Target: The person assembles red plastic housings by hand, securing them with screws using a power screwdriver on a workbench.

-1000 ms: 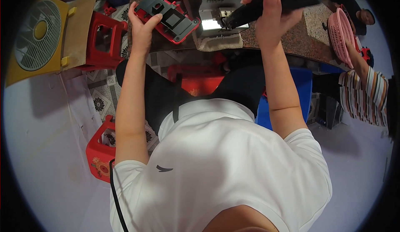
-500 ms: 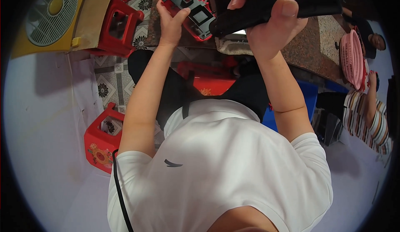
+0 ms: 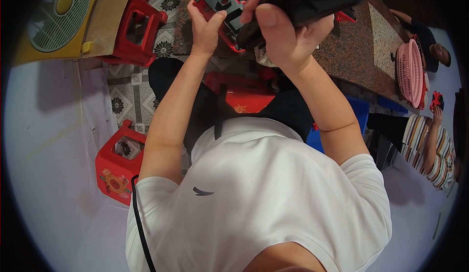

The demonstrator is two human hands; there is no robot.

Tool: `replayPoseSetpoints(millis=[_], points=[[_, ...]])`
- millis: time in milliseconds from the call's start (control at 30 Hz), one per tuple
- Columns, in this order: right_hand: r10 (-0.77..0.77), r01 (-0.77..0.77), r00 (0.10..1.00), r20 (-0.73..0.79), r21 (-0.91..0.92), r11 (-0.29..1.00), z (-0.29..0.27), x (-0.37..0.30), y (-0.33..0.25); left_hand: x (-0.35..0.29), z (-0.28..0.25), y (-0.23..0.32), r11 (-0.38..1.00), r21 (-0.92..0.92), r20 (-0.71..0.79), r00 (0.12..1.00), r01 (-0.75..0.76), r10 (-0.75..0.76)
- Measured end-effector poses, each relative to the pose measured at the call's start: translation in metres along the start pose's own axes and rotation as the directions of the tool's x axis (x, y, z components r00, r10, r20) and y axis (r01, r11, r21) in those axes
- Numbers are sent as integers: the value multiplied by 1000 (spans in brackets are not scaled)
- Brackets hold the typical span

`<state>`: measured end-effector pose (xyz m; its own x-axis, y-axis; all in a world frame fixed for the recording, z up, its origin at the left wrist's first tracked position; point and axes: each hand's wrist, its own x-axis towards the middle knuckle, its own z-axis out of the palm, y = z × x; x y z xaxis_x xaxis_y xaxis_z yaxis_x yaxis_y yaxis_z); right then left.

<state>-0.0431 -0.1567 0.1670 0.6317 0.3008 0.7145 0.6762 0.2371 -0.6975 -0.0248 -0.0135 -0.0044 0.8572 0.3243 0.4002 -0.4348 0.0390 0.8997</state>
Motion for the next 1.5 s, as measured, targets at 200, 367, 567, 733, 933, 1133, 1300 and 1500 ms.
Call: replayPoseSetpoints(millis=[200,367,567,733,933,1133,1300,1500], points=[[95,-50,976,-195,221,974,-4,8,-14,6,-3,-8,997,-37,9,998,68,-67],[28,-38,948,-316,-27,999,-53,19,-40,6,-5,6,975,-94,19,979,203,-202],[-195,168,975,-105,-230,959,-92,-14,-8,2,6,25,928,-95,47,933,361,-358],[-148,109,976,-161,-228,968,-96,-26,4,-1,10,18,964,-39,24,965,263,-262],[266,-279,920,-287,-5,960,-84,7,-7,-5,-4,9,959,-38,45,959,282,-280],[-152,142,964,-217,-60,988,-57,65,12,-5,6,23,960,-81,20,963,270,-269],[-271,292,909,-318,21,956,-4,92,57,-5,5,23,940,-151,18,951,307,-307],[-210,215,924,-318,-20,976,5,96,78,-4,6,30,944,-30,-3,944,329,-329]])
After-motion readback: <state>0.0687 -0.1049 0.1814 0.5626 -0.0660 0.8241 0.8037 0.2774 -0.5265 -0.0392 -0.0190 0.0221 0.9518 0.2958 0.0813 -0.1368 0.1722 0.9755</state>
